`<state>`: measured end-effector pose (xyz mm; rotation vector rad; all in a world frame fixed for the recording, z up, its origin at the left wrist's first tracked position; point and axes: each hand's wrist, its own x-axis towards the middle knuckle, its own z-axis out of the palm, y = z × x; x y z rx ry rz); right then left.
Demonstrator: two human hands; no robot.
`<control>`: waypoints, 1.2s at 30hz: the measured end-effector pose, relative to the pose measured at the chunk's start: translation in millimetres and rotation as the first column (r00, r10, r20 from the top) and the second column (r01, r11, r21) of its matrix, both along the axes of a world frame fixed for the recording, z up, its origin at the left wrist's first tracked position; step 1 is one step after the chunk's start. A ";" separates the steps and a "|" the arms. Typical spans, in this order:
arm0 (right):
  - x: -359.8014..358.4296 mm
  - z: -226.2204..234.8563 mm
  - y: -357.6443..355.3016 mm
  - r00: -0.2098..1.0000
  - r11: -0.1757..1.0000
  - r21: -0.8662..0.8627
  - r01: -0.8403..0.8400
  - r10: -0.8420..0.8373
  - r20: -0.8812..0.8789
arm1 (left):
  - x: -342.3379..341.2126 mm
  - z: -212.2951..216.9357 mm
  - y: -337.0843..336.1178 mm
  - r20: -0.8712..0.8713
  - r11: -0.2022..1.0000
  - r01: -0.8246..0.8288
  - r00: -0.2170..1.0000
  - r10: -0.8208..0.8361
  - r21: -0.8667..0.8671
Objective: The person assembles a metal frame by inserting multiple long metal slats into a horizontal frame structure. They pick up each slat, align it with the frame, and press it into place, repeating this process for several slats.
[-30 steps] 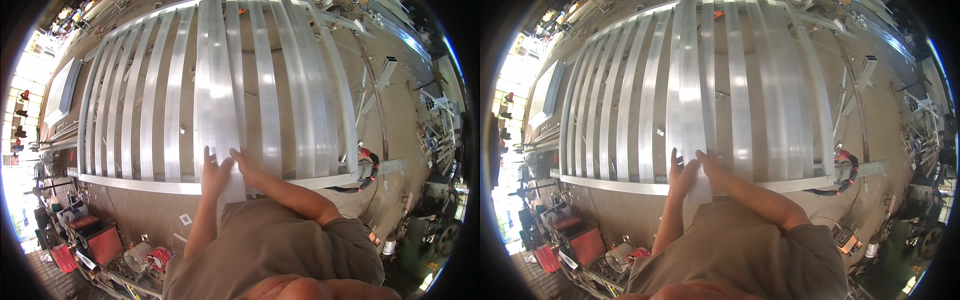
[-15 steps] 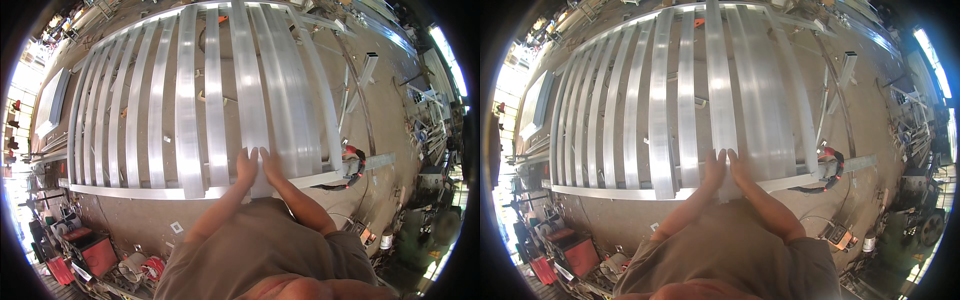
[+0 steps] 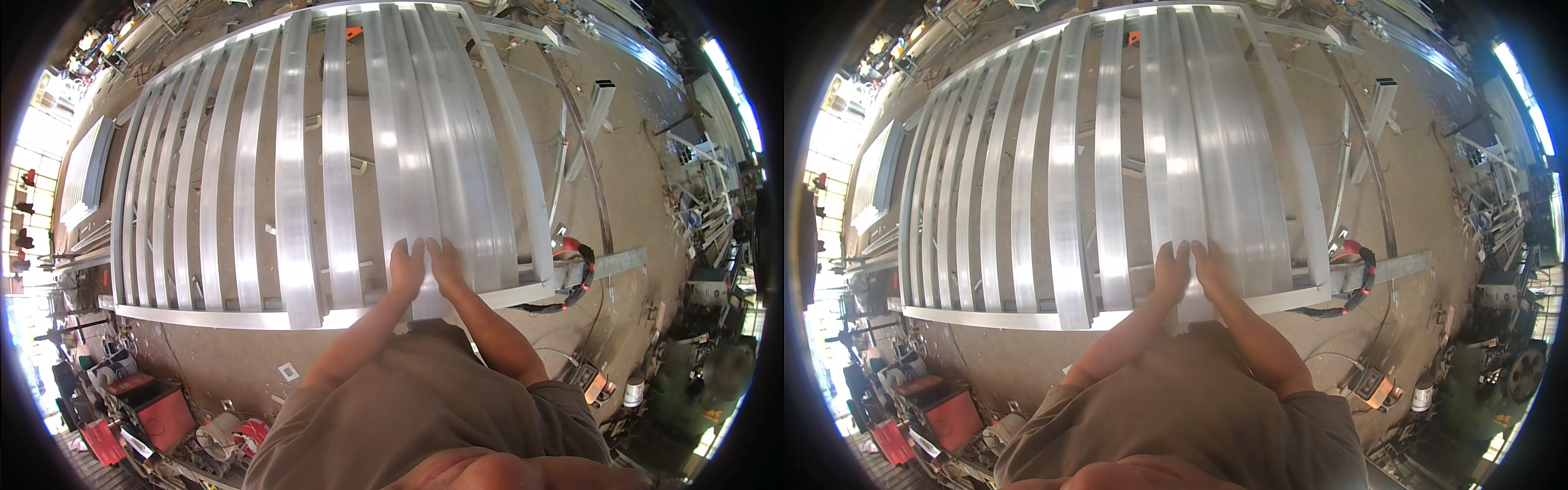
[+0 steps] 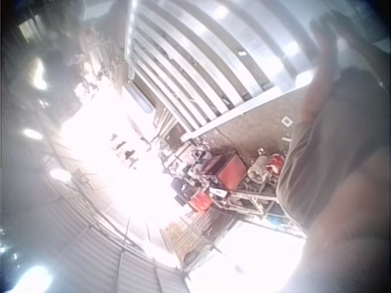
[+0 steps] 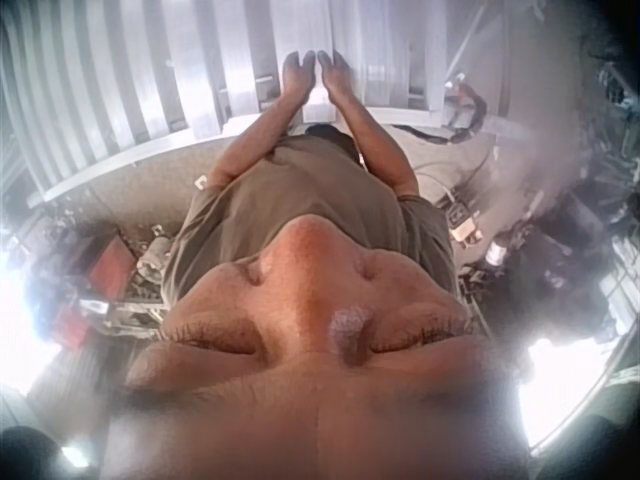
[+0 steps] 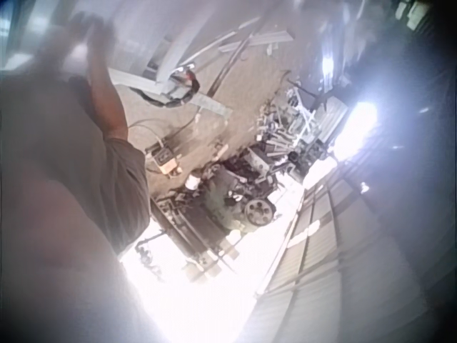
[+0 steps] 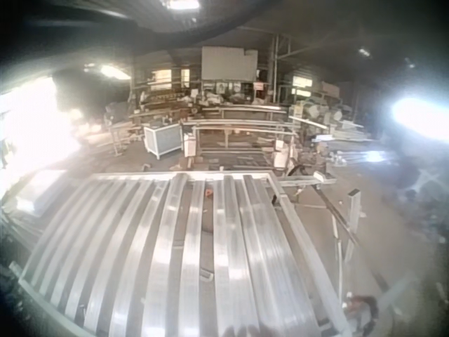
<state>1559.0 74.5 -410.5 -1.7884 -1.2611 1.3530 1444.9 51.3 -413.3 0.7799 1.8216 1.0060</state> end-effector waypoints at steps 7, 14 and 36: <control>2.5 1.3 19.0 0.999 0.999 -0.016 -0.031 0.031 0.017 | 1.8 -8.3 18.1 -0.016 0.996 0.006 1.000 -0.005 0.092; 2.2 9.2 32.5 0.999 0.996 -0.083 -0.037 0.037 -0.001 | 1.6 -14.5 30.7 -0.024 0.996 -0.003 1.000 0.005 0.087; 20.4 -29.2 47.8 0.995 0.982 -0.170 -0.083 0.091 0.039 | -12.3 1.4 17.2 0.059 0.976 0.181 0.983 -0.174 -0.122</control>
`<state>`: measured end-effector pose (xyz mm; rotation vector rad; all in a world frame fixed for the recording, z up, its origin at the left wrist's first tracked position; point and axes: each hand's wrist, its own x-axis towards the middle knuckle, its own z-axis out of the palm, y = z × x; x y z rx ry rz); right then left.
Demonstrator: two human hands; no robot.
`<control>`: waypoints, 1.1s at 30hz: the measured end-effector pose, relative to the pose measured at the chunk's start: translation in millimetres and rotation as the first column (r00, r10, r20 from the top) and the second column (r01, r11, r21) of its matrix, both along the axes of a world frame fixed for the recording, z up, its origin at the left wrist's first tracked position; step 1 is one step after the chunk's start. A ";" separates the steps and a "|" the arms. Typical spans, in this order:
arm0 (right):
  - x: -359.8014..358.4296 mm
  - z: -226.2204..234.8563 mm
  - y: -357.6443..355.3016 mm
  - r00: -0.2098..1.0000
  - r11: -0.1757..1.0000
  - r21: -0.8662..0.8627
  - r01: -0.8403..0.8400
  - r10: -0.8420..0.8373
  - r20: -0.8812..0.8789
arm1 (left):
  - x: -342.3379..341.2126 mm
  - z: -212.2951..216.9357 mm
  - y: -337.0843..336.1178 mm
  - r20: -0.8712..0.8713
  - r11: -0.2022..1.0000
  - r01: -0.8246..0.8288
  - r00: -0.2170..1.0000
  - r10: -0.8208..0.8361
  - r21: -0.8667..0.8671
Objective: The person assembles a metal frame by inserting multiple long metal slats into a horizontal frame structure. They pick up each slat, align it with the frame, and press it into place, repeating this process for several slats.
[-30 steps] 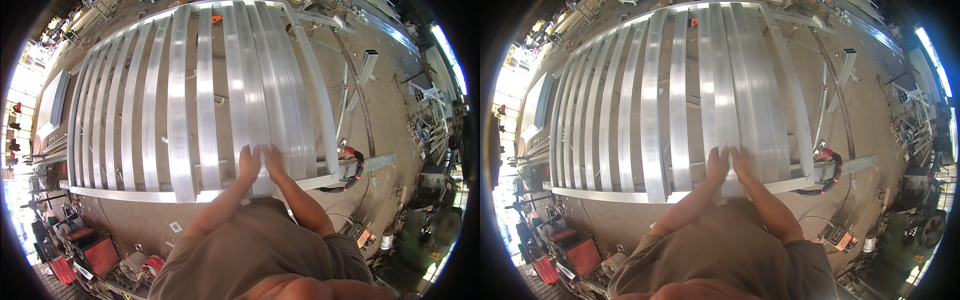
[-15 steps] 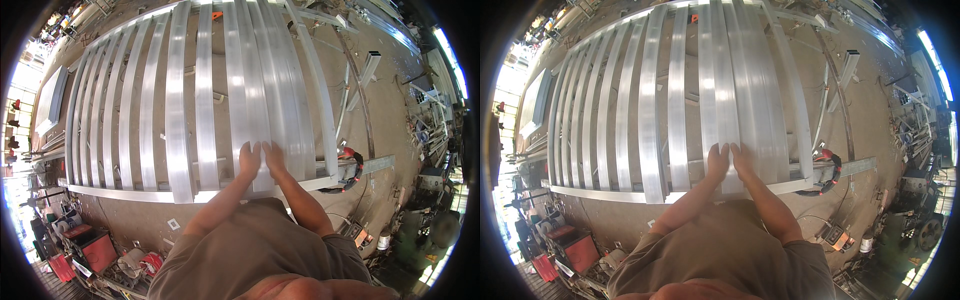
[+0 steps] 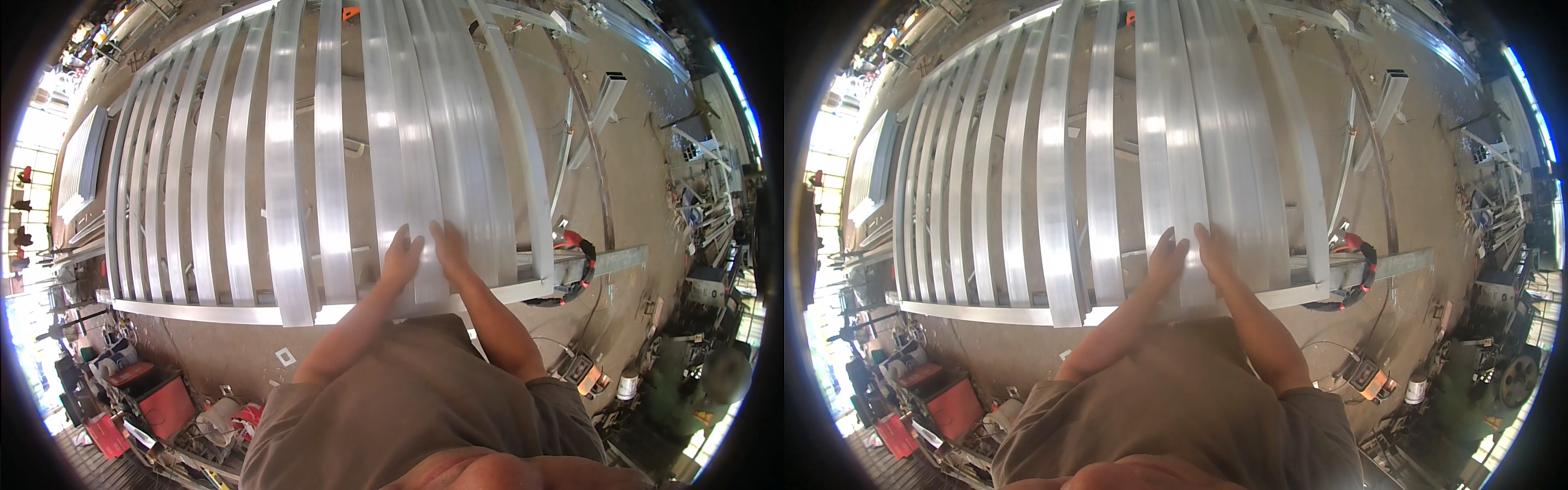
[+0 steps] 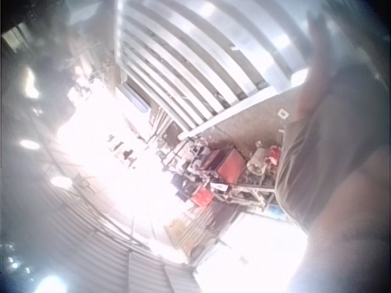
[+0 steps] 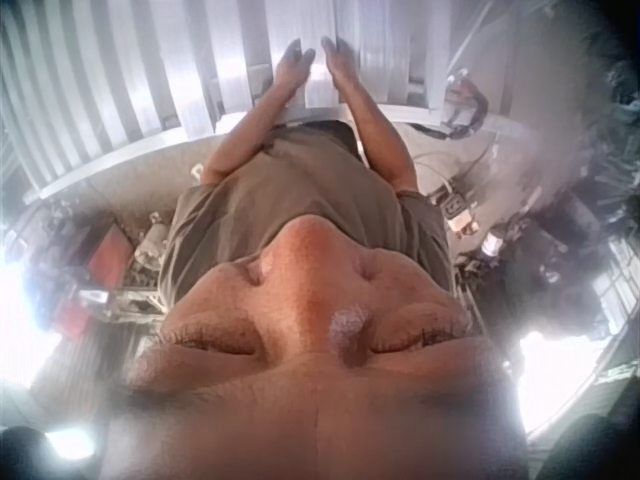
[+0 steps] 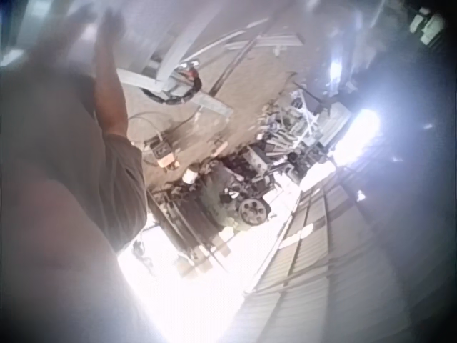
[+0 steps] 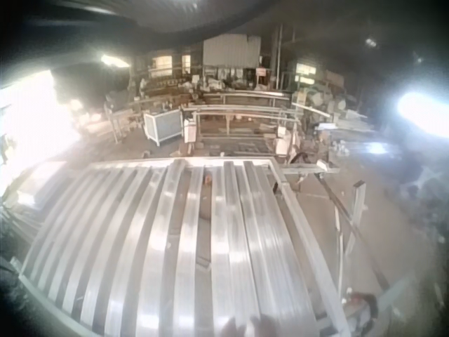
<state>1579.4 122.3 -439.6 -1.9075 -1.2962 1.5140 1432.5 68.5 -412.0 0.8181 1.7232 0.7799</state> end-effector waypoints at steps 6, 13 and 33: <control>1.5 -26.1 14.4 0.988 0.990 0.101 -0.102 0.089 0.124 | -17.6 -20.1 -5.8 -0.173 0.972 0.193 0.970 -0.169 0.135; 34.4 -37.1 -31.2 0.987 0.982 0.186 -0.043 0.070 -0.145 | -21.2 -38.9 -2.7 0.030 0.996 0.069 0.997 -0.067 -0.059; 34.4 -39.4 -63.5 0.995 0.986 0.148 -0.073 0.083 -0.061 | -14.4 -56.2 5.2 -0.066 0.996 0.064 0.996 -0.060 0.065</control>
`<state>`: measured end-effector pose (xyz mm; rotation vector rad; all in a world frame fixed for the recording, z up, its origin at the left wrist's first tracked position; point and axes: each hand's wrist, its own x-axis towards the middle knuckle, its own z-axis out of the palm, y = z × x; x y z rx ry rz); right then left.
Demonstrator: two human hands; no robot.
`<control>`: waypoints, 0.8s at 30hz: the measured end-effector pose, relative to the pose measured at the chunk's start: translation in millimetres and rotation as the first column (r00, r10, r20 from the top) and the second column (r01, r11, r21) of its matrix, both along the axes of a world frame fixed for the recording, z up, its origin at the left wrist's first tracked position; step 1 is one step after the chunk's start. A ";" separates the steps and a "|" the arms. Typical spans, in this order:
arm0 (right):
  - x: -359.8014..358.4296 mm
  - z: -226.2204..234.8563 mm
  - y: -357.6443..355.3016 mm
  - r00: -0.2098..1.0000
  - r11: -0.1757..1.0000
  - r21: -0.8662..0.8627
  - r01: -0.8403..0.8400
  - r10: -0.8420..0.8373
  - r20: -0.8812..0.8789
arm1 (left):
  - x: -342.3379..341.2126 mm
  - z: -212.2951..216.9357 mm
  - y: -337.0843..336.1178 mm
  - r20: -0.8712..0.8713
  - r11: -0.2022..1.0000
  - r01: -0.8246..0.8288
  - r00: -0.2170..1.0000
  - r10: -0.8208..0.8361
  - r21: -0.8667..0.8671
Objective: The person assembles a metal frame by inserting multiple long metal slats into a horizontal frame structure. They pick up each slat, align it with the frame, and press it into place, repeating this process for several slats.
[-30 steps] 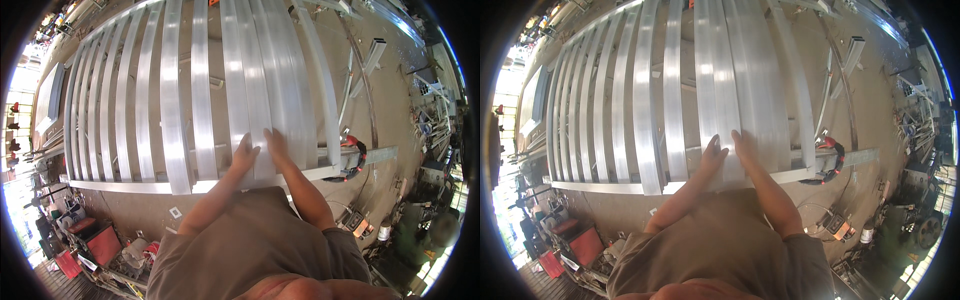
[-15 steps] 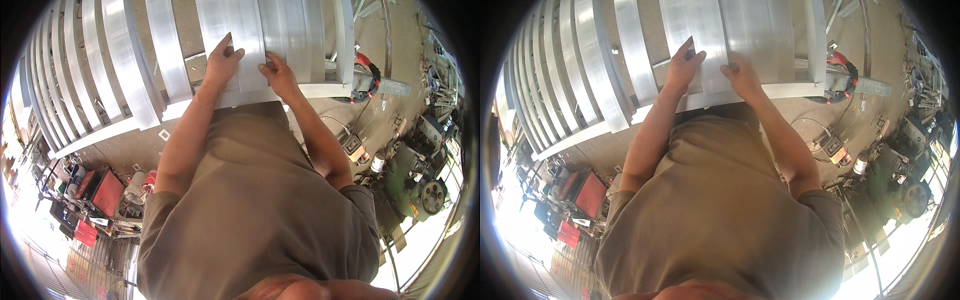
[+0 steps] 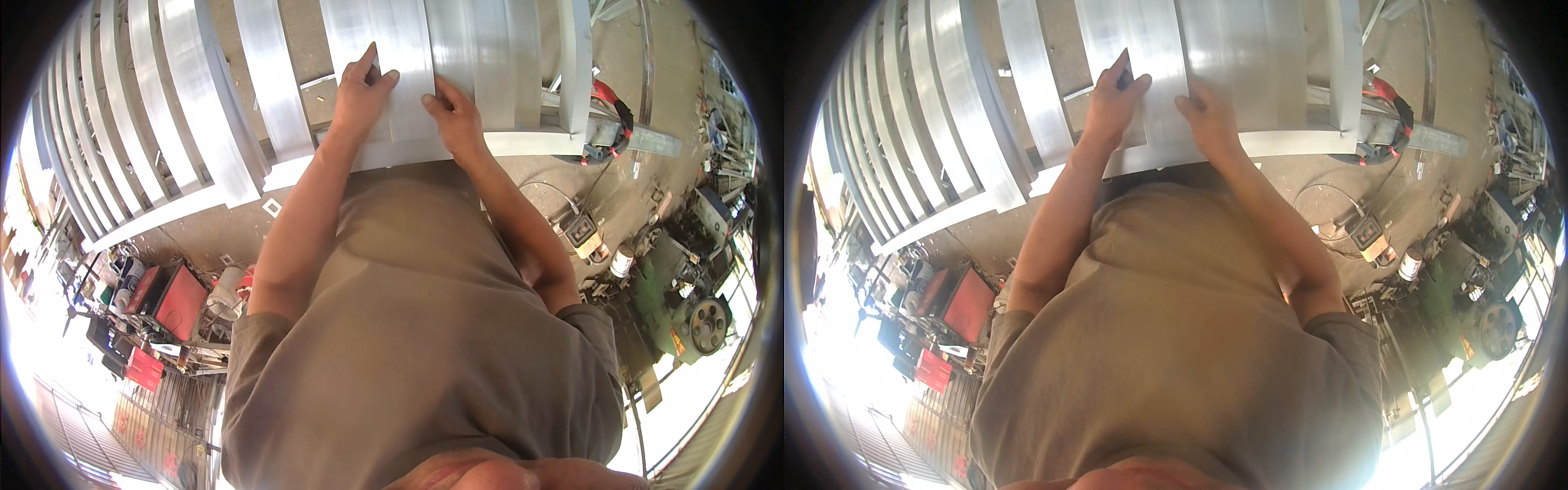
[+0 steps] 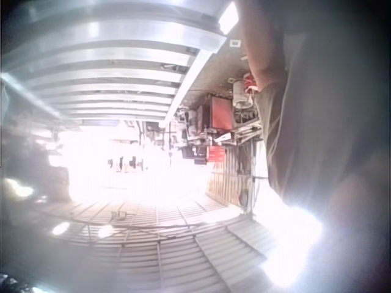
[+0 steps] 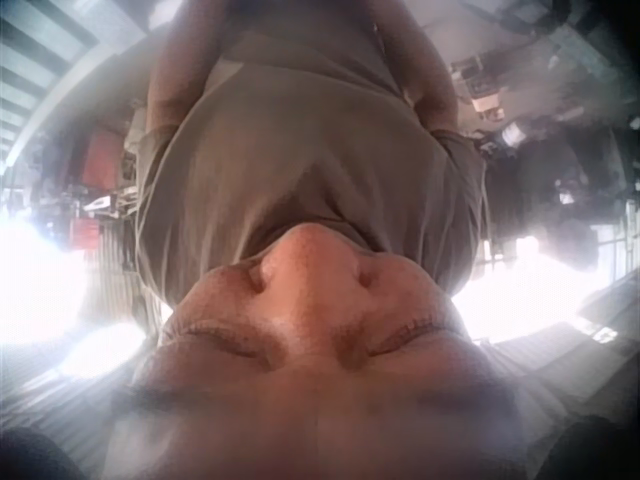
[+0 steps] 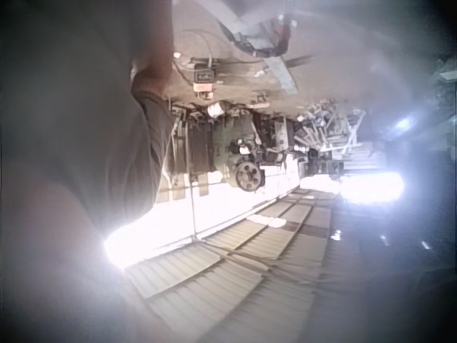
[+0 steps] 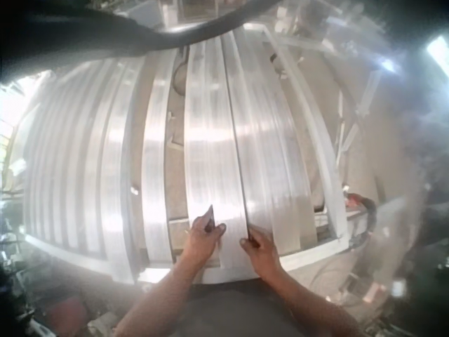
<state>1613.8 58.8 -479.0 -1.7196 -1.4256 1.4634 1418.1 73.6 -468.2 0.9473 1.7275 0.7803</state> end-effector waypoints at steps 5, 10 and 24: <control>-6.1 11.8 1.2 0.996 0.997 0.066 -0.027 0.021 0.089 | -0.1 -2.3 0.6 -0.071 0.999 0.026 0.997 -0.028 -0.026; -6.7 11.5 1.3 0.981 0.977 0.193 -0.094 0.058 0.184 | 2.4 -4.4 0.6 -0.137 0.998 0.057 0.989 -0.061 -0.029; -12.4 -0.7 -0.5 0.966 0.968 0.245 -0.054 -0.012 0.258 | 6.4 -17.5 3.1 -0.253 0.998 0.064 0.966 -0.059 0.013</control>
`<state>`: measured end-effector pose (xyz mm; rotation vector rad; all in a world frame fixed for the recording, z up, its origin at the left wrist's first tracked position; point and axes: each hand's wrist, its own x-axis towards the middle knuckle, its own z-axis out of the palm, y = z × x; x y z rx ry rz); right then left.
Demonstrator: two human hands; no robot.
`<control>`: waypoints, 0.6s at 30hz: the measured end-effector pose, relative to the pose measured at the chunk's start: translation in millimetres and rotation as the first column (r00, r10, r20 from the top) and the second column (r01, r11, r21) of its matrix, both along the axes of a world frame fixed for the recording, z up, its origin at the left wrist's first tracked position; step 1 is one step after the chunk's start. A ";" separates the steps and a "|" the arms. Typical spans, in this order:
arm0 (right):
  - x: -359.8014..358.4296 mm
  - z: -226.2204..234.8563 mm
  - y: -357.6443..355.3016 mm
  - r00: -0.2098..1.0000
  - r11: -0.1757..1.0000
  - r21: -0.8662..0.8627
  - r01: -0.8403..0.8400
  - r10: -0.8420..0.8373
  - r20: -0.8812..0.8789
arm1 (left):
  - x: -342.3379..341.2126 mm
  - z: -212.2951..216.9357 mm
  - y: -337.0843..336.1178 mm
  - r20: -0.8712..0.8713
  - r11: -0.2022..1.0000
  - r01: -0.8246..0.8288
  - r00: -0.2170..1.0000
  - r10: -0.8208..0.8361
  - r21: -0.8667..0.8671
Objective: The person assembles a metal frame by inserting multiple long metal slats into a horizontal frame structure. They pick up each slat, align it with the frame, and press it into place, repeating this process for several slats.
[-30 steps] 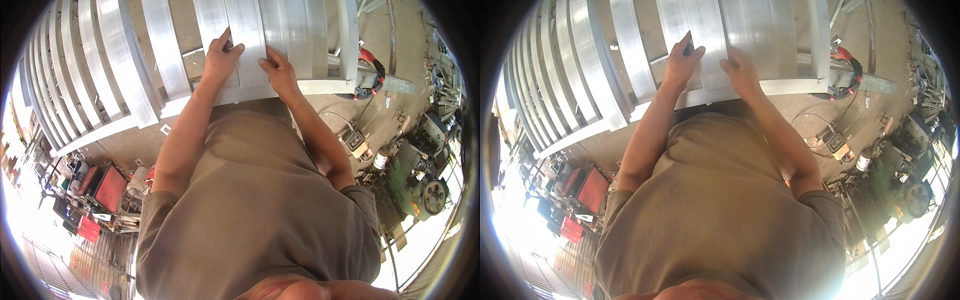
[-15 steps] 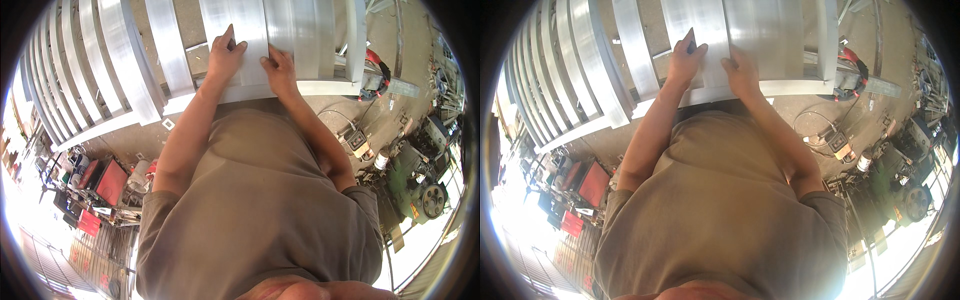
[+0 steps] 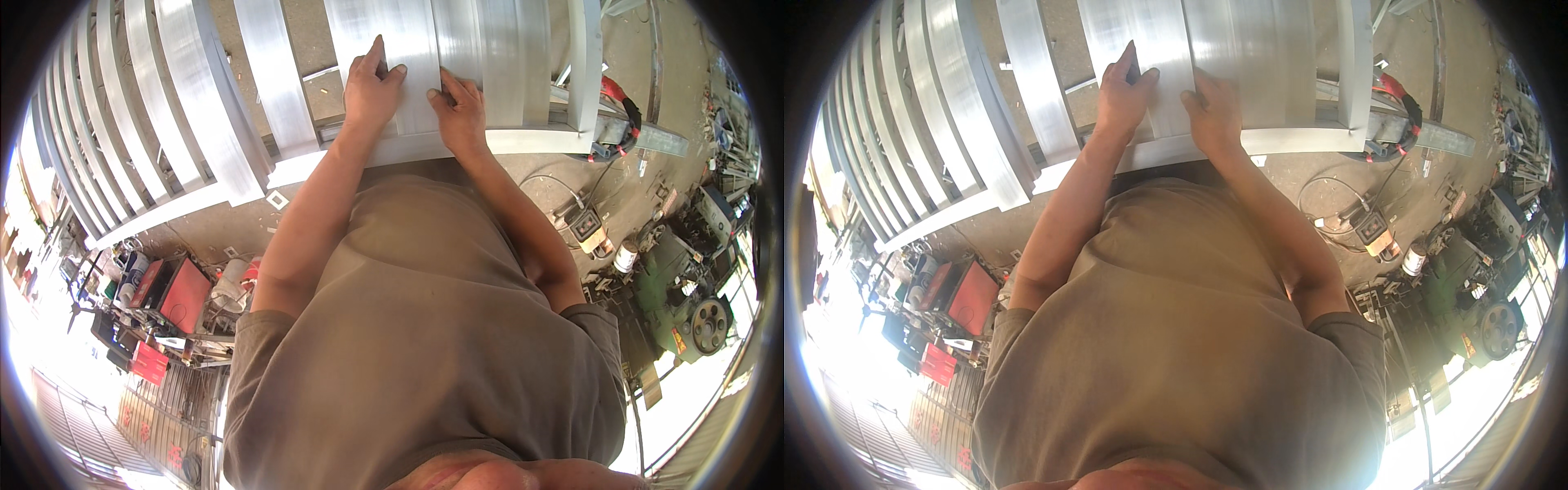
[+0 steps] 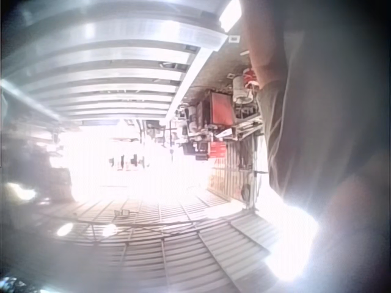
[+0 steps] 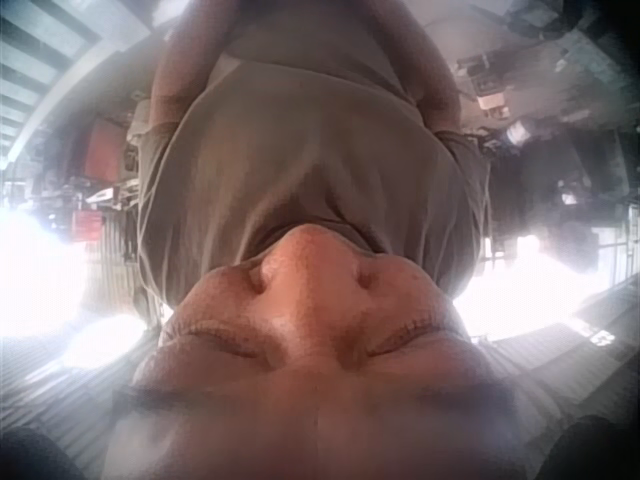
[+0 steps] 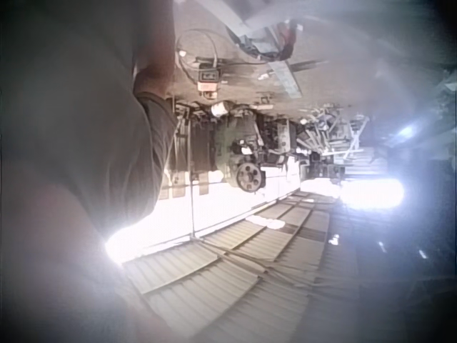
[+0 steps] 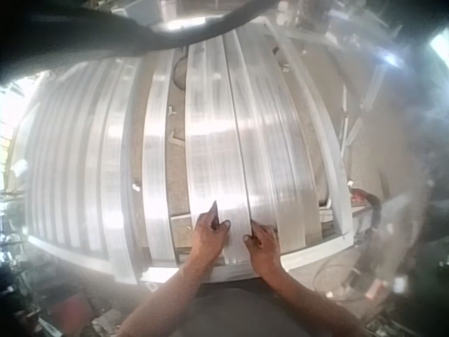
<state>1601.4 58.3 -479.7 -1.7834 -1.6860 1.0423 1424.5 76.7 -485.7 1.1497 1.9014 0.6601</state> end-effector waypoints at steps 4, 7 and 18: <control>-1.1 -0.9 -1.6 0.999 1.000 -0.015 0.002 -0.001 0.043 | -0.3 7.2 1.6 0.043 0.999 -0.010 0.999 0.012 -0.042; -1.3 -4.4 -3.8 0.999 1.000 0.014 0.005 -0.006 0.032 | -1.5 12.1 3.0 0.057 0.997 -0.005 0.998 0.009 -0.072; -2.3 -6.2 1.2 0.994 0.996 0.023 -0.088 0.086 0.068 | -16.3 8.0 17.9 0.058 0.996 0.044 0.998 -0.039 -0.076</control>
